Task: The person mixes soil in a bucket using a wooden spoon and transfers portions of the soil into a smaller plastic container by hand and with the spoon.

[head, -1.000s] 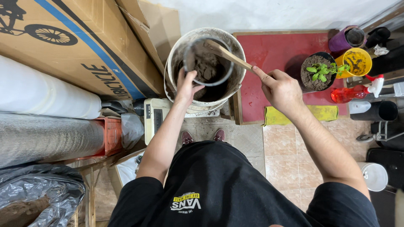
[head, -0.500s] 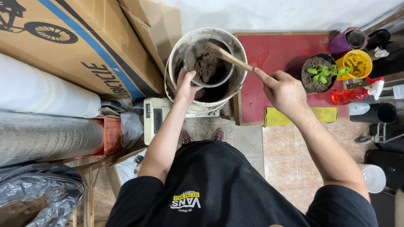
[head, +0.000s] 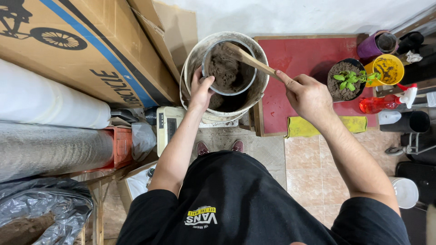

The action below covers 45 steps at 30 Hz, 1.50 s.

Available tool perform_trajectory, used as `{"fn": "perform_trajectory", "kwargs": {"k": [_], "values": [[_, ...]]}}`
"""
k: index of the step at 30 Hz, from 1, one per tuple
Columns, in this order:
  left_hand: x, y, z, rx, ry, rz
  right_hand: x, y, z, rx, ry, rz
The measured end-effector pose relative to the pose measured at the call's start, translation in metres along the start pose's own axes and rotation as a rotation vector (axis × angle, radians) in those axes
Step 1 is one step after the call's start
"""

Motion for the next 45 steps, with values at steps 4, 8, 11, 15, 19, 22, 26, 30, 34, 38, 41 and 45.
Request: {"fn": "perform_trajectory", "kwargs": {"k": [4, 8, 11, 15, 19, 22, 26, 30, 34, 38, 41, 45], "values": [[0.019, -0.018, 0.011, -0.054, 0.012, 0.292, -0.001, 0.008, -0.001, 0.008, -0.016, 0.001], [0.012, -0.03, 0.02, -0.092, 0.153, 0.291, 0.004, 0.016, -0.003, 0.03, -0.008, 0.002], [0.012, -0.021, 0.019, -0.102, 0.084, 0.175, 0.014, 0.015, -0.001, 0.03, -0.038, 0.029], [0.083, -0.037, 0.041, -0.186, -0.216, -0.423, 0.026, 0.02, -0.005, 0.005, -0.101, 0.109], [0.122, -0.027, 0.036, -0.126, -0.487, -0.651, 0.019, 0.001, -0.029, -0.117, -0.158, 0.26], [0.12, -0.015, 0.038, -0.067, -0.652, -0.643, 0.017, -0.07, -0.053, -0.366, -0.162, 0.323], [0.113, -0.005, 0.043, 0.038, -0.762, -0.669, -0.005, -0.217, -0.073, -0.623, -0.096, 0.174], [0.112, 0.001, 0.043, 0.108, -0.805, -0.612, -0.05, -0.306, -0.093, -0.71, 0.081, 0.205], [0.113, 0.001, 0.045, 0.121, -0.805, -0.621, -0.019, -0.476, -0.085, -0.977, 0.05, 0.263], [0.113, -0.002, 0.046, 0.142, -0.805, -0.627, -0.039, -0.474, -0.082, -1.068, 0.068, 0.308], [0.115, -0.005, 0.046, 0.145, -0.801, -0.67, -0.067, -0.445, -0.08, -0.994, 0.112, 0.225], [0.118, -0.009, 0.048, 0.147, -0.807, -0.78, -0.074, -0.401, -0.076, -0.86, 0.17, 0.076]]}}
Point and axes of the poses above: each hand's wrist, its own z-axis away from the middle knuckle, its own y-axis out of the back of the hand, x = y × z, the point moved 10 cm from there along -z, towards the middle knuckle, and after that the axes turned 6 degrees about -x, right-handed, at the moved point
